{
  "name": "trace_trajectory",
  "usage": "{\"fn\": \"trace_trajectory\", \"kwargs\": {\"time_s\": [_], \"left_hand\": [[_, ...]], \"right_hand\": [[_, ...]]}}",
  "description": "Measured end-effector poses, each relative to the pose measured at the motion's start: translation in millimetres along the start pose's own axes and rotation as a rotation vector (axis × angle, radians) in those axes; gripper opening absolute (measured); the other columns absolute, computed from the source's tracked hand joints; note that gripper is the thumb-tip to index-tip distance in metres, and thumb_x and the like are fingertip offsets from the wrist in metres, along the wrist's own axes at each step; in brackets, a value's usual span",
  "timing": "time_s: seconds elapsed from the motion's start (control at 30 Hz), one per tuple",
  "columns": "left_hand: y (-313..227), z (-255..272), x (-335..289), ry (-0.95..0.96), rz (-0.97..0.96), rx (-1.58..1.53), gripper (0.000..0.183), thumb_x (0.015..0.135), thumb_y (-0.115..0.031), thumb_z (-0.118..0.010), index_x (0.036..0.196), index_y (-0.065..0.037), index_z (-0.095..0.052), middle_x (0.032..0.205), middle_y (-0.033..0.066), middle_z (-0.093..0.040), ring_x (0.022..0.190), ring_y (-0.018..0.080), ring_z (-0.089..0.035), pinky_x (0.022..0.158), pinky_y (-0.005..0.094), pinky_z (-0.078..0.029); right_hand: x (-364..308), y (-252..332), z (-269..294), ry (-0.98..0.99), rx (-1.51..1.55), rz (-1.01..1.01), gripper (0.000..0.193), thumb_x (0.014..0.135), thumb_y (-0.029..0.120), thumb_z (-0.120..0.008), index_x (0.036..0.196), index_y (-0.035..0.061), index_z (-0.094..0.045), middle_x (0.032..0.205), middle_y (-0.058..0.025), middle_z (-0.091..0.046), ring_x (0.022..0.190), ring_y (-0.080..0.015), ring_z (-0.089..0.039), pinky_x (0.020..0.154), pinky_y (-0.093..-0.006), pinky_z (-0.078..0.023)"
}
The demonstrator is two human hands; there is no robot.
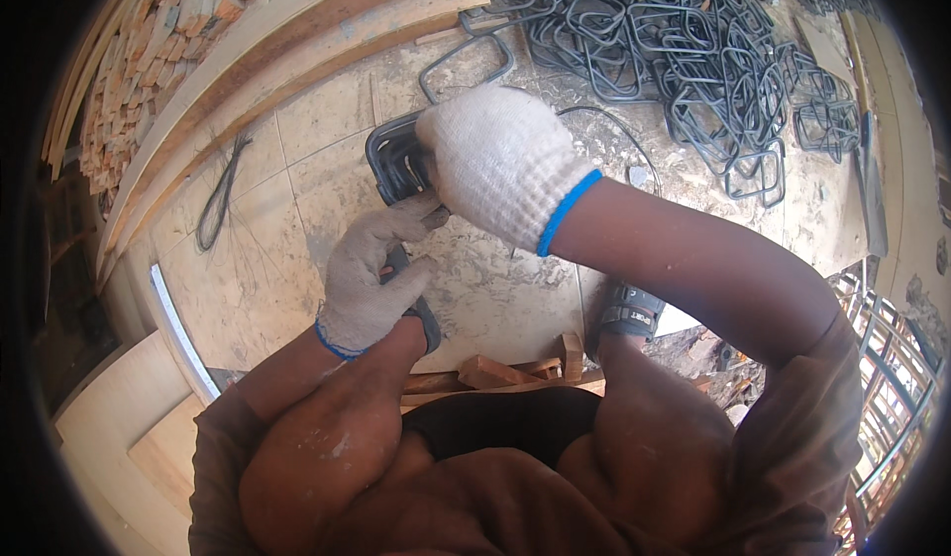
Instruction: The person sits on a stool and repeatedly picks up wire ties from a pile on the floor. They wrap each tie around a stack of rectangular metal frames and twist it to secure the bundle. The tied frames are stacked on the floor as the task progresses.
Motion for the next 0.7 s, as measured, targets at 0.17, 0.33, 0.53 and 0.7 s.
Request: {"fn": "trace_trajectory", "kwargs": {"time_s": [0.17, 0.33, 0.53, 0.7], "left_hand": [[-5, 1, -2, 0.019, 0.008, 0.142, 0.037, 0.086, -0.009, -0.089, 0.118, -0.009, -0.071, 0.123, 0.011, -0.074, 0.12, 0.0271, -0.073, 0.106, 0.0393, -0.054], [-3, 7, -2, -0.055, 0.002, 0.043, 0.033, 0.086, -0.007, -0.088, 0.115, -0.008, -0.072, 0.121, 0.0111, -0.076, 0.118, 0.0284, -0.075, 0.103, 0.0387, -0.057], [-6, 10, -1, -0.088, -0.042, 0.044, 0.029, 0.088, -0.003, -0.086, 0.114, -0.006, -0.072, 0.122, 0.0137, -0.077, 0.117, 0.027, -0.076, 0.103, 0.0375, -0.057], [-6, 12, 0, -0.103, -0.01, -0.054, 0.029, 0.089, 0.0, -0.083, 0.115, -0.006, -0.071, 0.125, 0.0152, -0.077, 0.118, 0.0257, -0.075, 0.105, 0.0365, -0.057]], "right_hand": [[2, -3, -14, 0.046, -0.021, -0.02, 0.019, 0.094, 0.023, -0.074, 0.099, 0.0073, -0.083, 0.09, -0.0201, -0.078, 0.087, -0.0419, -0.077, 0.081, -0.0514, -0.062], [7, 1, -21, 0.084, -0.028, -0.014, 0.022, 0.095, 0.026, -0.073, 0.1, 0.0067, -0.083, 0.09, -0.0212, -0.077, 0.088, -0.0421, -0.077, 0.082, -0.0513, -0.062], [6, 0, -20, 0.07, 0.065, -0.025, 0.024, 0.097, 0.028, -0.073, 0.099, 0.0048, -0.081, 0.09, -0.0228, -0.076, 0.089, -0.0431, -0.076, 0.082, -0.0524, -0.062], [6, 0, -23, 0.08, 0.121, -0.02, 0.025, 0.099, 0.027, -0.07, 0.102, 0.0035, -0.079, 0.091, -0.0235, -0.076, 0.089, -0.044, -0.076, 0.082, -0.0533, -0.061]]}}
Point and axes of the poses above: each hand's wrist, its own x-axis towards the middle knuckle, its own z-axis out of the back of the hand, y = z × x, the point moved 9 cm from there along x, towards the middle knuckle
